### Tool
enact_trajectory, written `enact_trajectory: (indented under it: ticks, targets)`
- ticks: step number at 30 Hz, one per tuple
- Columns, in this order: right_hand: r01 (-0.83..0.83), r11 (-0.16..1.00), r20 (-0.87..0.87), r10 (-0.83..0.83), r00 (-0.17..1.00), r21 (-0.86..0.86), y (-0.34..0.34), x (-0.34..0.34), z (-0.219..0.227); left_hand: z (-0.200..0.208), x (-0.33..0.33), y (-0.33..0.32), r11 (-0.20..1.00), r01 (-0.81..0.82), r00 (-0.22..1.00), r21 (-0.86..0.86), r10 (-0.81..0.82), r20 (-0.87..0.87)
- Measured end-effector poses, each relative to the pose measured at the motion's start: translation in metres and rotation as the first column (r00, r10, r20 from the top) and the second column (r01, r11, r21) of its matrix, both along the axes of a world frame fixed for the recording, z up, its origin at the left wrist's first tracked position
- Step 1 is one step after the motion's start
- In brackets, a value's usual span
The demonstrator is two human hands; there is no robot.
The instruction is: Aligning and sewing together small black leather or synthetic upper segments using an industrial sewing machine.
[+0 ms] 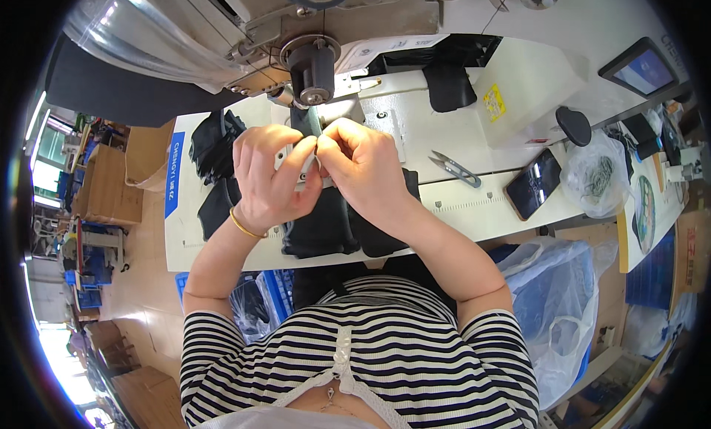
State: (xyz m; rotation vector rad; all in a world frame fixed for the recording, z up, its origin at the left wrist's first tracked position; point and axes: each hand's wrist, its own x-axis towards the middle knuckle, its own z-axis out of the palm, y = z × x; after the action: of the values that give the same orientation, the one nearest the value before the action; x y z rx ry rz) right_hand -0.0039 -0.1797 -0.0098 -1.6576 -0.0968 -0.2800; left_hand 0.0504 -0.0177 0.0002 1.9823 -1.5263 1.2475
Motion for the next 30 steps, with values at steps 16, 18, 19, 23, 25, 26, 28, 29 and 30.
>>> enact_trajectory:
  ticks: [16,18,19,23,25,26,28,29,30]
  targets:
    - [0.04,0.998,0.022,-0.041,0.999,0.045,0.009,0.001,0.0,-0.003,0.014,0.008,0.999,-0.025,0.992,-0.046,0.03,0.124]
    - [0.043,0.996,0.04,-0.046,0.998,0.073,0.011,0.003,0.0,-0.003,0.016,0.009,0.999,-0.028,0.989,-0.037,0.033,0.142]
    - [0.044,0.996,0.041,-0.047,0.998,0.075,0.011,0.004,-0.002,-0.003,0.018,0.01,0.999,-0.03,0.987,-0.03,0.034,0.16]
    - [0.039,0.994,0.061,-0.045,0.997,0.104,0.01,0.008,-0.007,-0.006,0.024,0.008,1.0,-0.024,0.977,-0.015,0.027,0.213]
    - [0.031,0.993,0.059,-0.038,0.998,0.11,0.009,0.008,-0.008,-0.005,0.029,0.007,1.0,-0.014,0.969,-0.012,0.016,0.248]
    - [0.031,0.994,0.041,-0.035,0.999,0.109,0.009,0.008,-0.007,-0.005,0.031,0.007,1.0,-0.002,0.96,-0.011,0.005,0.28]
    - [0.029,0.994,0.02,-0.032,0.999,0.107,0.006,0.006,-0.005,-0.005,0.032,0.007,1.0,-0.003,0.96,-0.01,0.005,0.281]
    - [0.033,0.995,0.005,-0.034,0.999,0.09,0.005,0.005,-0.004,-0.004,0.033,0.008,1.0,-0.011,0.958,-0.003,0.011,0.286]
    - [0.035,0.997,-0.009,-0.035,0.999,0.071,0.004,0.004,-0.002,-0.003,0.033,0.008,1.0,-0.02,0.957,0.003,0.019,0.291]
